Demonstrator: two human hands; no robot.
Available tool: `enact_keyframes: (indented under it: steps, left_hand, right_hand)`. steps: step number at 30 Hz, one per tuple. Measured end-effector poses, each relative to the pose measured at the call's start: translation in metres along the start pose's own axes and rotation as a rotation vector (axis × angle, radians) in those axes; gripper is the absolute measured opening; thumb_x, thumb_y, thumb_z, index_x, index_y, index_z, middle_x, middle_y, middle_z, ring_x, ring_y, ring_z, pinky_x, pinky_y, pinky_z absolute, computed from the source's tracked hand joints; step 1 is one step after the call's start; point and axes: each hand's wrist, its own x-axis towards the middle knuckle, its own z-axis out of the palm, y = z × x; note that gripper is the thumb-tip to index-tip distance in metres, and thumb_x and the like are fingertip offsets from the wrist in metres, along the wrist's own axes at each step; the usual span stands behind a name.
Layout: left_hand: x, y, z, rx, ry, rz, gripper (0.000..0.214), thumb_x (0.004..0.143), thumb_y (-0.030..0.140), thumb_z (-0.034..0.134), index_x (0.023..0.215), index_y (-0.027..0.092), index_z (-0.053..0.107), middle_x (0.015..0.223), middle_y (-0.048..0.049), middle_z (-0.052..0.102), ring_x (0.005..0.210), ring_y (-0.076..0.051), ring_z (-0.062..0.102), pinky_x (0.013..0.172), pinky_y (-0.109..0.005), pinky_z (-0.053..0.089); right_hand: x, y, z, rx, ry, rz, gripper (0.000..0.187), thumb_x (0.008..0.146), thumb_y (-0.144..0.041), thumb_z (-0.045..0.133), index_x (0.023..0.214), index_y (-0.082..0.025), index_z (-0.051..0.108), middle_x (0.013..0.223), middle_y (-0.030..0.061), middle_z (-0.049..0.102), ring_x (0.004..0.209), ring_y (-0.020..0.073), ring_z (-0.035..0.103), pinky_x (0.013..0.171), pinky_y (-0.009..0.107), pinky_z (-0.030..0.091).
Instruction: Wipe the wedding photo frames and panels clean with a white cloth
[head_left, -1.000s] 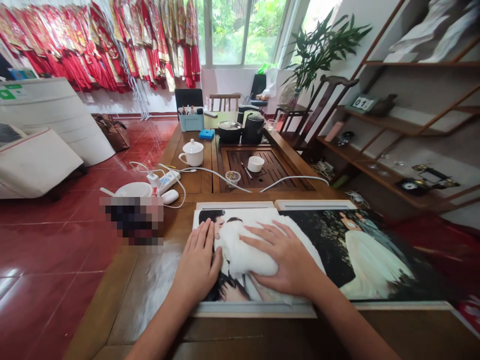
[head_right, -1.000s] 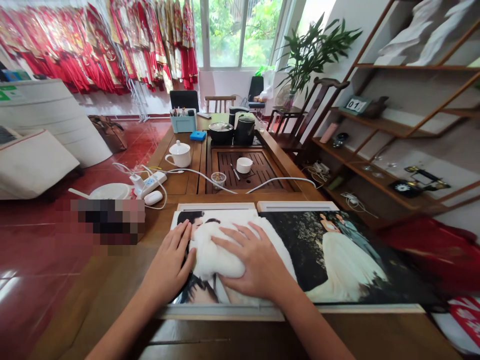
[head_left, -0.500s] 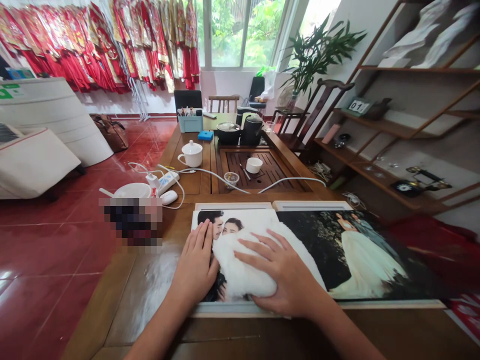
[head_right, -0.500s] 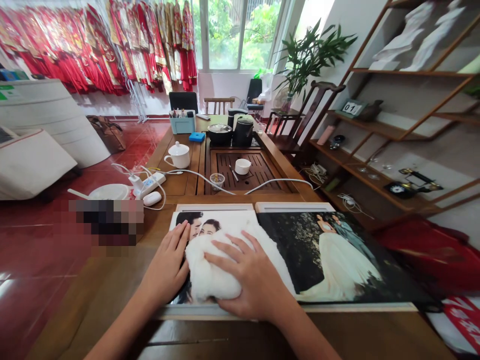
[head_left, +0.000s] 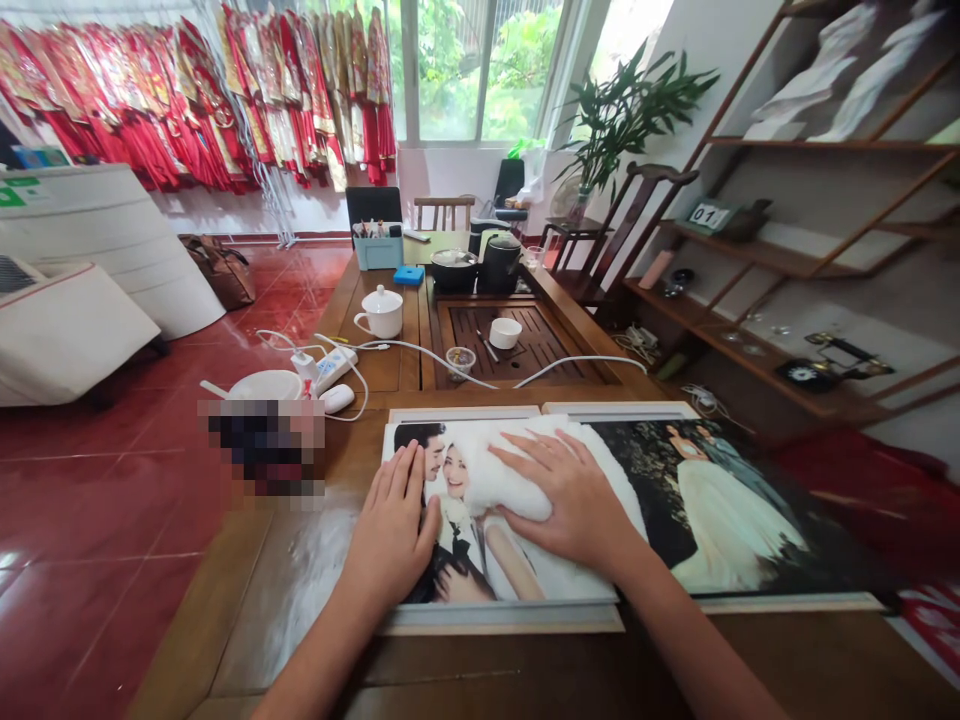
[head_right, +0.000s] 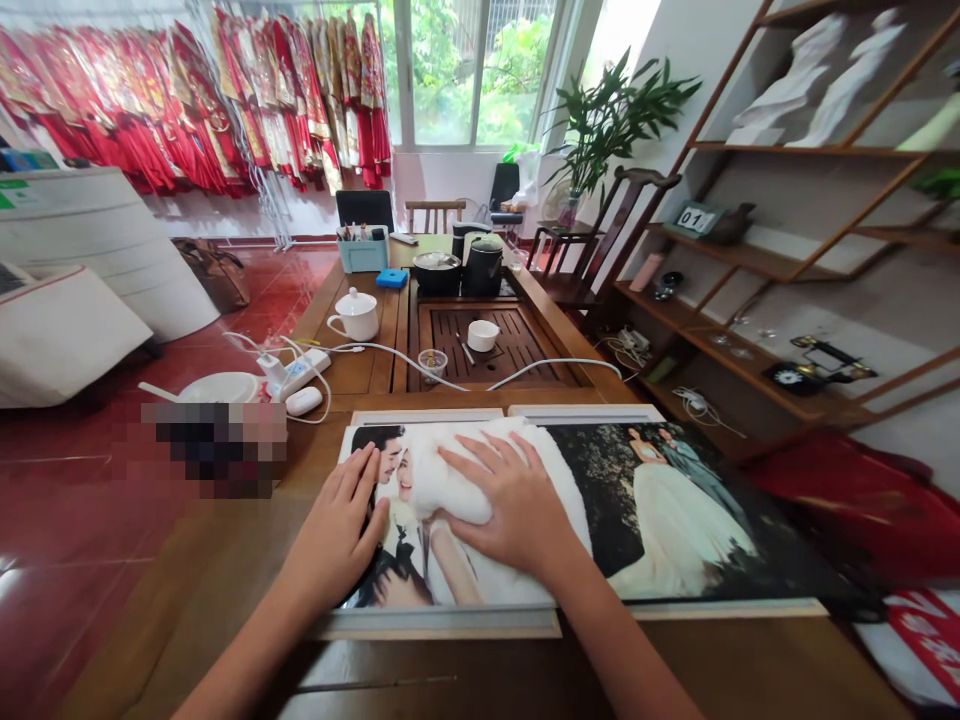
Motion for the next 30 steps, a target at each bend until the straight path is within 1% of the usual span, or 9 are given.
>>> enact_keyframes:
  steps: [2,5,8,11,15,19,22,27,30]
  left_hand:
    - [0.0,0.0,0.0,0.0,-0.007,-0.001,0.056,0.097,0.031,0.037,0.149,0.008,0.032,0.155,-0.0153,0.034,0.143,-0.028,0.03,0.116,-0.048,0.029]
    - [-0.001,-0.001,-0.001,-0.001,-0.036,-0.003,0.06,0.092,0.024,0.041,0.15,0.007,0.03,0.156,-0.015,0.031,0.144,-0.028,0.028,0.117,-0.047,0.027]
    - [-0.001,-0.001,-0.003,-0.002,-0.061,0.001,0.065,0.088,0.019,0.043,0.15,0.006,0.029,0.157,-0.015,0.03,0.145,-0.028,0.025,0.117,-0.046,0.027]
    - [-0.001,0.0,-0.003,-0.006,-0.048,-0.006,0.061,0.092,0.023,0.041,0.15,0.007,0.03,0.156,-0.0151,0.031,0.144,-0.028,0.027,0.117,-0.047,0.027]
    - [0.0,0.002,-0.003,-0.016,-0.023,-0.017,0.057,0.098,0.031,0.037,0.149,0.008,0.031,0.155,-0.015,0.033,0.143,-0.027,0.03,0.117,-0.047,0.028]
    - [0.0,0.001,-0.002,-0.012,-0.025,-0.017,0.057,0.099,0.032,0.037,0.149,0.008,0.031,0.156,-0.015,0.032,0.144,-0.027,0.029,0.117,-0.046,0.028]
    - [0.0,0.0,-0.001,-0.009,-0.019,-0.014,0.056,0.098,0.032,0.037,0.149,0.008,0.032,0.156,-0.0148,0.032,0.144,-0.027,0.029,0.117,-0.047,0.027]
    - [0.0,-0.002,-0.001,-0.007,-0.048,0.007,0.062,0.091,0.023,0.043,0.15,0.007,0.03,0.157,-0.0154,0.029,0.145,-0.028,0.026,0.118,-0.046,0.026]
    - [0.0,-0.002,-0.002,-0.007,-0.067,0.01,0.065,0.089,0.021,0.045,0.15,0.005,0.029,0.157,-0.0157,0.028,0.145,-0.028,0.025,0.119,-0.045,0.024]
  right_hand:
    - [-0.006,-0.011,-0.002,0.027,-0.051,-0.065,0.068,0.077,-0.046,0.062,0.141,-0.034,0.044,0.146,0.0044,0.048,0.131,0.0319,0.044,0.11,0.059,0.023]
    - [-0.016,-0.025,-0.007,0.075,-0.153,-0.166,0.075,0.071,-0.044,0.063,0.143,-0.036,0.042,0.148,0.0019,0.045,0.136,0.032,0.039,0.112,0.058,0.018]
    - [-0.019,-0.028,-0.011,0.107,-0.22,-0.212,0.081,0.065,-0.04,0.065,0.143,-0.037,0.041,0.149,0.0007,0.043,0.136,0.0322,0.038,0.113,0.058,0.017]
    - [-0.013,-0.015,-0.009,0.102,-0.201,-0.197,0.08,0.066,-0.042,0.066,0.142,-0.038,0.042,0.148,0.0004,0.045,0.133,0.0306,0.042,0.112,0.056,0.02]
    - [0.004,0.007,-0.002,0.038,-0.066,-0.081,0.069,0.075,-0.045,0.063,0.14,-0.035,0.046,0.143,0.0039,0.051,0.129,0.0297,0.047,0.109,0.056,0.026]
    - [0.015,0.012,0.001,-0.005,-0.001,-0.018,0.061,0.079,-0.046,0.061,0.137,-0.032,0.05,0.141,0.0059,0.053,0.126,0.0306,0.05,0.108,0.058,0.027]
    - [0.01,0.001,0.0,0.011,-0.036,-0.066,0.062,0.078,-0.049,0.061,0.137,-0.033,0.049,0.143,0.0043,0.051,0.128,0.0306,0.047,0.109,0.058,0.024]
    - [-0.014,-0.022,-0.007,0.073,-0.184,-0.219,0.076,0.071,-0.047,0.064,0.143,-0.039,0.04,0.149,-0.003,0.043,0.137,0.0295,0.037,0.113,0.056,0.016]
    - [-0.018,-0.023,-0.01,0.092,-0.235,-0.238,0.083,0.066,-0.043,0.066,0.144,-0.041,0.037,0.151,-0.0045,0.041,0.137,0.0297,0.037,0.113,0.056,0.016]
